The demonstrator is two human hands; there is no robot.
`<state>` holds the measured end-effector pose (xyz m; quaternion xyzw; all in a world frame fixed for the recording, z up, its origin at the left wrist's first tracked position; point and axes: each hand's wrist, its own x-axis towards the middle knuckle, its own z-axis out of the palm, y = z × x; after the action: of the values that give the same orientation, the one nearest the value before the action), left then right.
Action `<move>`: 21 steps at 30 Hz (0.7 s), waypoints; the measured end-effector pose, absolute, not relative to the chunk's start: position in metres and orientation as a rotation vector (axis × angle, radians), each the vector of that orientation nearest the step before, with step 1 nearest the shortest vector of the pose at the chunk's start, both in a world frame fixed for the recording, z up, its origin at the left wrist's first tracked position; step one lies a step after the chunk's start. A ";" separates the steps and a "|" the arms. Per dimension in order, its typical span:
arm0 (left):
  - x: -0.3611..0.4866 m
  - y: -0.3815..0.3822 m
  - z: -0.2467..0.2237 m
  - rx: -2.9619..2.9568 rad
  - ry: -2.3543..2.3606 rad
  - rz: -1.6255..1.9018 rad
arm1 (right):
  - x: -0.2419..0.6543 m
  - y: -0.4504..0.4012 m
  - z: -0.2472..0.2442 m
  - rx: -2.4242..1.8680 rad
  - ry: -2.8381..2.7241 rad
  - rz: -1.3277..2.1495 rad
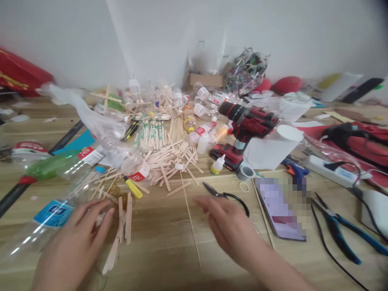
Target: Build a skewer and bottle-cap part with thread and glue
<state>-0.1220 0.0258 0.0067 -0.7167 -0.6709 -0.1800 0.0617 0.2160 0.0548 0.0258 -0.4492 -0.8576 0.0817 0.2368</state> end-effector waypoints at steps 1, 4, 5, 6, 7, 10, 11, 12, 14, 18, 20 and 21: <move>-0.119 0.025 0.005 -2.214 -1.954 -0.558 | 0.230 0.059 0.025 -1.305 -2.301 0.164; -0.099 0.025 0.003 -2.310 -1.760 -0.595 | 0.275 0.082 0.019 -1.758 -2.190 -0.120; -0.090 0.025 0.003 -2.322 -1.723 -0.610 | 0.287 0.091 0.016 -1.960 -2.176 -0.214; -0.079 0.025 0.004 -2.356 -1.670 -0.636 | 0.298 0.100 0.012 -2.047 -2.150 -0.253; -0.068 0.024 0.005 -2.388 -1.611 -0.673 | 0.307 0.108 0.008 -2.090 -2.144 -0.265; -0.035 0.021 0.009 -2.557 -1.407 -0.804 | 0.320 0.123 -0.001 -2.168 -2.187 -0.258; -0.026 0.021 0.011 -2.630 -1.354 -0.831 | 0.322 0.126 -0.001 -2.177 -2.205 -0.263; -0.017 0.021 0.013 -2.721 -1.333 -0.822 | 0.323 0.126 0.000 -2.180 -2.218 -0.279; -0.004 0.021 0.017 -2.894 -1.349 -0.769 | 0.327 0.124 0.007 -2.173 -2.225 -0.343; 0.016 0.030 0.028 -3.143 -1.537 -0.809 | 0.337 0.105 0.033 -2.045 -2.228 -0.582; 0.029 0.038 0.035 -3.220 -1.645 -0.966 | 0.336 0.093 0.047 -1.746 -2.244 -0.824; 0.037 0.044 0.040 -3.261 -1.712 -1.052 | 0.334 0.087 0.054 -1.582 -2.250 -0.910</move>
<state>0.0365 0.0440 0.0396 -0.8013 -0.4208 -0.2586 -0.3375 0.3335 0.0865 0.0543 -0.5420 -0.7709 -0.3116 0.1221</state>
